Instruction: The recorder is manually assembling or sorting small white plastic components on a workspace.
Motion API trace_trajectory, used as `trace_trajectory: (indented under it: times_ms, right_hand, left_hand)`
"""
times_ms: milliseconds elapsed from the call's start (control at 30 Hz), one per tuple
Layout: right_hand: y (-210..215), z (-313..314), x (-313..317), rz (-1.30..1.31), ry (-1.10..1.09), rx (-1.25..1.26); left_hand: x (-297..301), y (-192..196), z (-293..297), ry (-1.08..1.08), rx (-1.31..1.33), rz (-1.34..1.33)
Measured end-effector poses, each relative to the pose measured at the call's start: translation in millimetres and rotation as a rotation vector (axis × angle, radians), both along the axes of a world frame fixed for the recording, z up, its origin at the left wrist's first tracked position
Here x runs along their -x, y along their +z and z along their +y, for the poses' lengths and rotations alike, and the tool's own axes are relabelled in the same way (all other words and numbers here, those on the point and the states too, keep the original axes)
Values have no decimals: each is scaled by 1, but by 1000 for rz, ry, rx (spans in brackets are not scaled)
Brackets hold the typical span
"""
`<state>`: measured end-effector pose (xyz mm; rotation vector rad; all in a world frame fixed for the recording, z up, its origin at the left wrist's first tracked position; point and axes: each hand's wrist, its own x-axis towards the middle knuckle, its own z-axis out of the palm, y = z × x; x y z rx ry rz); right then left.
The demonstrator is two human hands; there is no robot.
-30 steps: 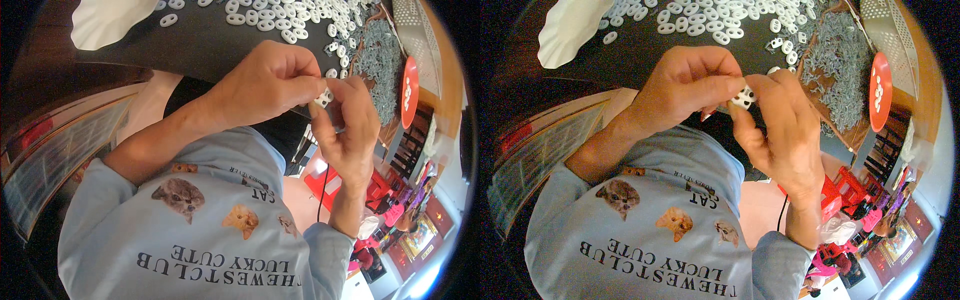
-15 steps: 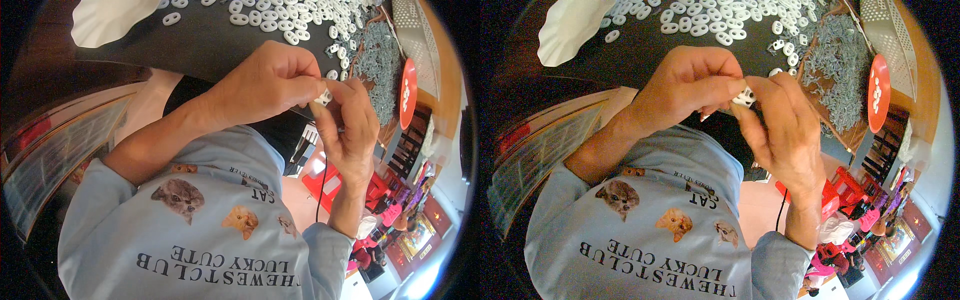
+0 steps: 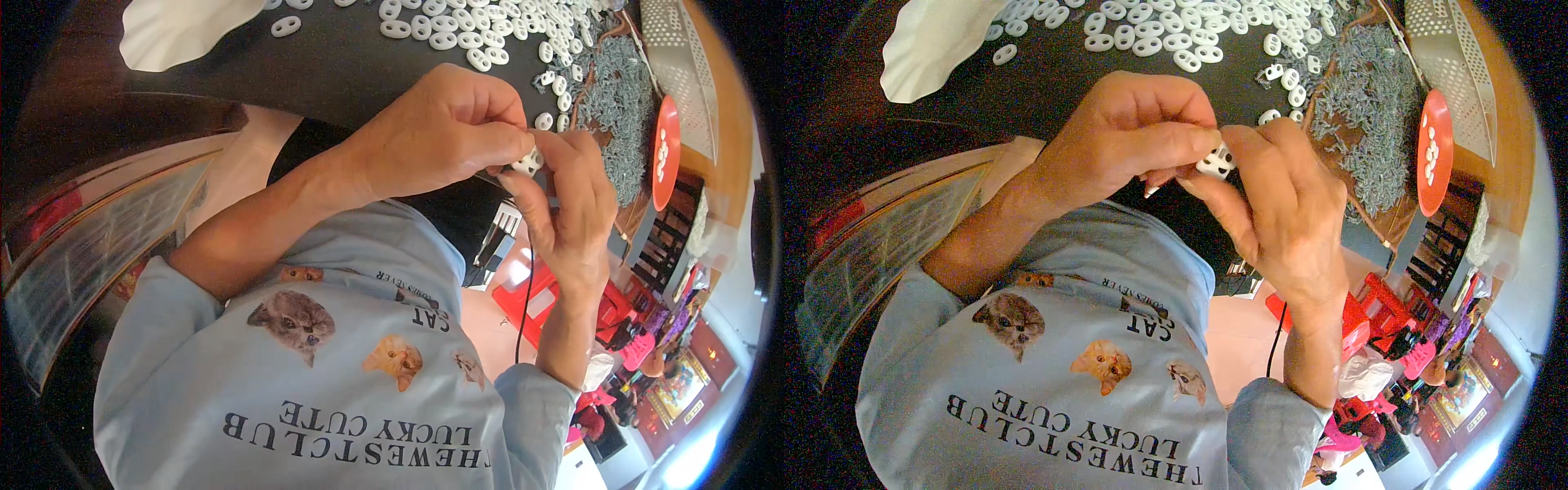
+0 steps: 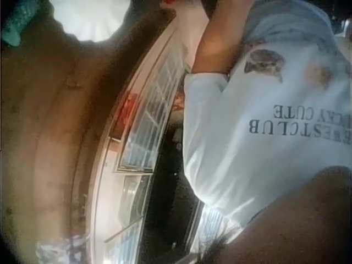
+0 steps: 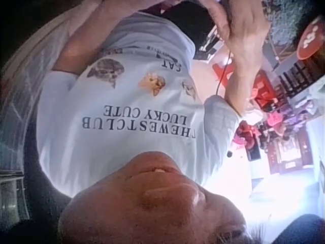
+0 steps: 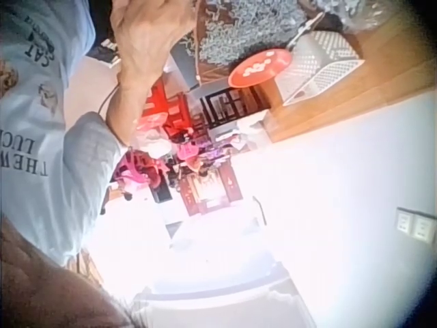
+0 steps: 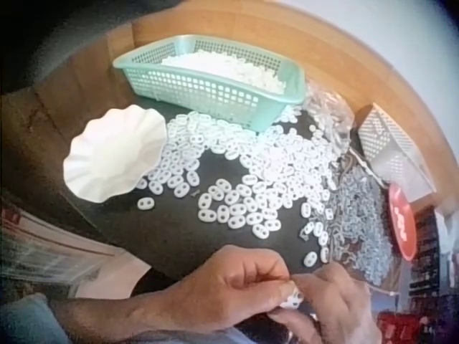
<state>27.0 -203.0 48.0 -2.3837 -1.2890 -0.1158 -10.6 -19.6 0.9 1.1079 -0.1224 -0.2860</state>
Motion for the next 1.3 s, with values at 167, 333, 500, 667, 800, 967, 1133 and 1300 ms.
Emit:
trace_trajectory:
  times_ms: [167, 333, 500, 667, 800, 967, 1133, 1300]
  right_hand:
    - [-2, 0, -2, 11, 22, -47]
    - [0, 0, -3, 31, 55, -58]
    - [-3, -1, -3, 25, 53, -6]
    - [-5, 0, -4, 14, 72, -21]
    - [-6, -2, -2, 30, 52, -32]
    - [-7, 1, 1, -6, 44, -37]
    - [-7, 1, 2, -12, 7, -15]
    - [-2, 2, 4, 13, 28, -36]
  left_hand:
    - [-1, 1, 1, -9, -27, -8]
    - [-2, 1, 1, -19, -8, 30]
    - [-4, 2, 2, -48, -15, 17]
    - [-4, -1, 1, -41, 3, 21]
    - [-3, 1, 1, -47, -11, 6]
    - [0, -3, -1, -25, -40, -6]
    - [-1, -2, 0, -37, -65, -19]
    - [0, -2, 0, -17, -51, -23]
